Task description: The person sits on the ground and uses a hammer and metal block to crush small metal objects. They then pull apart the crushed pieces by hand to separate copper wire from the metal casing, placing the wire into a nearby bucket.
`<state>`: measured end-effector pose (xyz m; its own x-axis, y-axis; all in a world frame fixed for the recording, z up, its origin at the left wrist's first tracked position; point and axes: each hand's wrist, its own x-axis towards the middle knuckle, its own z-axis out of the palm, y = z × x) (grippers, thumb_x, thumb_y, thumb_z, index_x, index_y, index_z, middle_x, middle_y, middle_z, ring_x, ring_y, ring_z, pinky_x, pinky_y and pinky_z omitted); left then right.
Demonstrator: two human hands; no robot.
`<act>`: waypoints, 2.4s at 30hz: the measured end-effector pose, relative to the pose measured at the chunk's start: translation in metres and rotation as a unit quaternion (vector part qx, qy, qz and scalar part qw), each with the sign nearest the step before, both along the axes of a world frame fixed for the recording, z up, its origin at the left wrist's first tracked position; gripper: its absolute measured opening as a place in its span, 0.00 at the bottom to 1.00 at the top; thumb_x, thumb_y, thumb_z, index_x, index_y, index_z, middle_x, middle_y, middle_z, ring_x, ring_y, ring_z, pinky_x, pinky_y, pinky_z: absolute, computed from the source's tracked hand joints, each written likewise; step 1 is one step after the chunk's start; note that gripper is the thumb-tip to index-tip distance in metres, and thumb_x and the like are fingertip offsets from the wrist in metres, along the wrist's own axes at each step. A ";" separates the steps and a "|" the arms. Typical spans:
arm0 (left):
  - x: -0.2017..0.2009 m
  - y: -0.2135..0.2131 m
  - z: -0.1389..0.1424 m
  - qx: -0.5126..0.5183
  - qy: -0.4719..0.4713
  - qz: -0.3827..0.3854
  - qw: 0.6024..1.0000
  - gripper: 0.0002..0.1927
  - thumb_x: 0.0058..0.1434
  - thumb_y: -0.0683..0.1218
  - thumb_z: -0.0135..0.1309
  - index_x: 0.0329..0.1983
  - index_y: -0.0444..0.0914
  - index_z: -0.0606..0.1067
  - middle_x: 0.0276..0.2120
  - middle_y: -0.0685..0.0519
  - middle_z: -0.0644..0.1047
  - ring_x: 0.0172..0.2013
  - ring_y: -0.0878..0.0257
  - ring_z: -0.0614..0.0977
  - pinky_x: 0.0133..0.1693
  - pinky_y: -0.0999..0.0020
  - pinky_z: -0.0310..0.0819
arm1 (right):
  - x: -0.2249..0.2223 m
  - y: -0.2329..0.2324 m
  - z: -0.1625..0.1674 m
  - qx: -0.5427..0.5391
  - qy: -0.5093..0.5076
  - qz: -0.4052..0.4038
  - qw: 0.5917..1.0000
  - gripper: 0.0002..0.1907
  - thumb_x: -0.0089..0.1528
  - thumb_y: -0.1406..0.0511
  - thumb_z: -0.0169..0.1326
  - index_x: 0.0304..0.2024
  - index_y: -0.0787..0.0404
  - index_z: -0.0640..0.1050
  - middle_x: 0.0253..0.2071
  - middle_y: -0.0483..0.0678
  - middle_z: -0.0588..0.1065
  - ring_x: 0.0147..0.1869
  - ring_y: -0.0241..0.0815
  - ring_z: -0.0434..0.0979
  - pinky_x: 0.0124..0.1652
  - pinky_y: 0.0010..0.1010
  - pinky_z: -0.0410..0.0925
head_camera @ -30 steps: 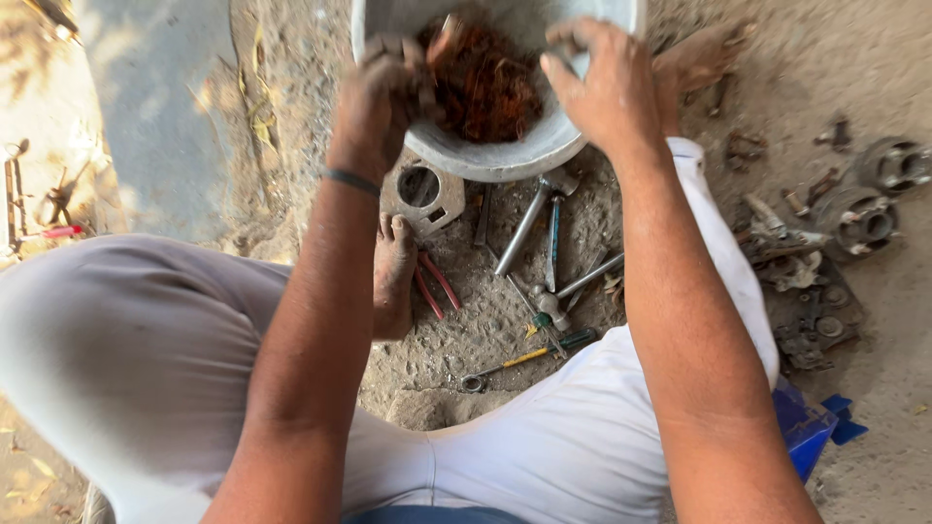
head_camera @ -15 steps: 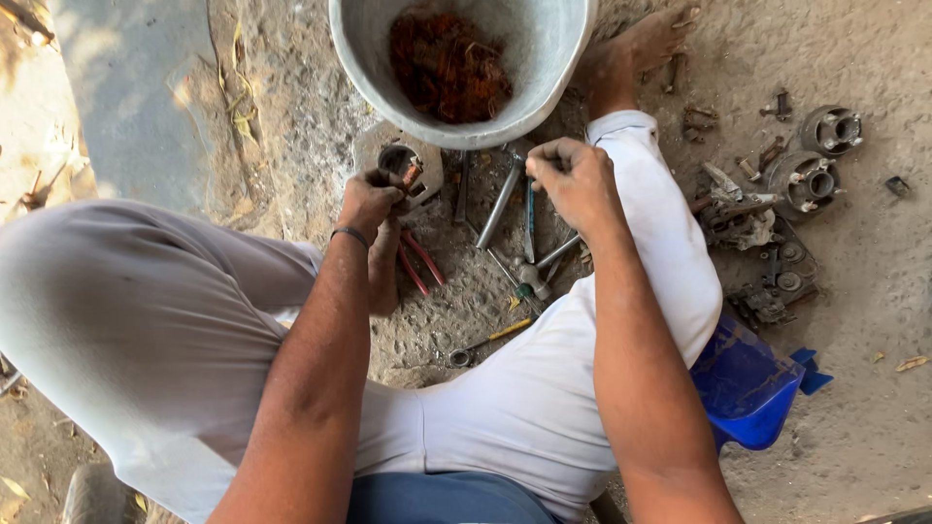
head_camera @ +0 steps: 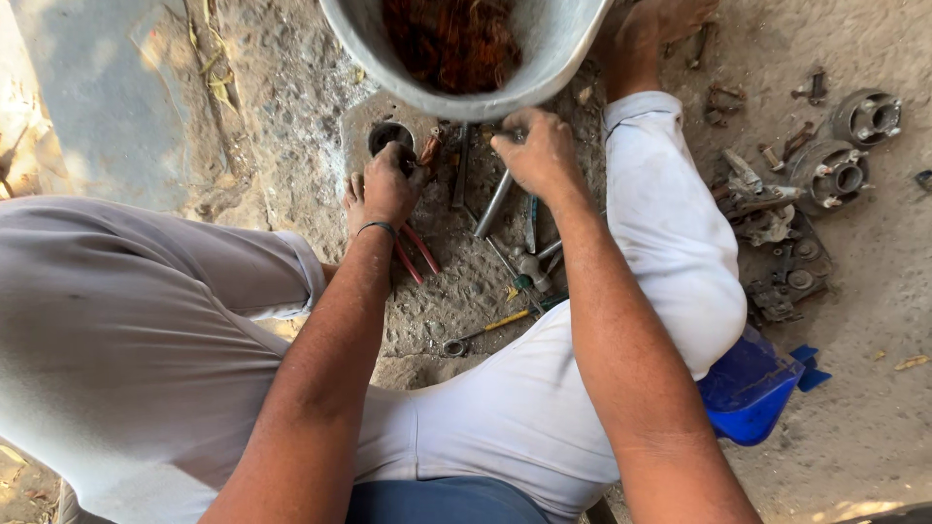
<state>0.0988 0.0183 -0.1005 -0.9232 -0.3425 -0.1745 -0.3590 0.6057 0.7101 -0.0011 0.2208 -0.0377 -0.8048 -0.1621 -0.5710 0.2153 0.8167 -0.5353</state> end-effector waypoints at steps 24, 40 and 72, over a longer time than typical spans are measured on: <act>-0.019 -0.006 0.003 -0.069 -0.118 0.035 0.990 0.23 0.58 0.52 0.66 0.47 0.37 0.69 0.36 0.42 0.82 0.41 0.45 0.84 0.45 0.48 0.75 | -0.017 -0.047 -0.034 -0.417 -0.100 -0.178 0.886 0.25 0.69 0.47 0.47 0.47 0.61 0.79 0.39 0.51 0.82 0.34 0.37 0.85 0.29 0.28 0.78; -0.028 -0.049 0.017 0.127 -0.182 0.026 0.975 0.17 0.63 0.45 0.59 0.54 0.35 0.79 0.45 0.44 0.83 0.43 0.52 0.87 0.47 0.54 0.85 | 0.017 -0.037 -0.071 0.035 0.036 0.063 0.997 0.32 0.70 0.40 0.47 0.56 0.60 0.74 0.29 0.49 0.74 0.27 0.37 0.70 0.28 0.33 0.69; 0.036 -0.031 0.105 0.408 -0.121 -0.046 0.904 0.28 0.63 0.64 0.64 0.52 0.38 0.77 0.41 0.51 0.83 0.44 0.59 0.85 0.50 0.60 0.80 | 0.113 -0.065 0.054 -0.038 0.039 0.098 0.994 0.21 0.57 0.66 0.64 0.53 0.59 0.77 0.48 0.50 0.80 0.49 0.44 0.84 0.53 0.37 0.77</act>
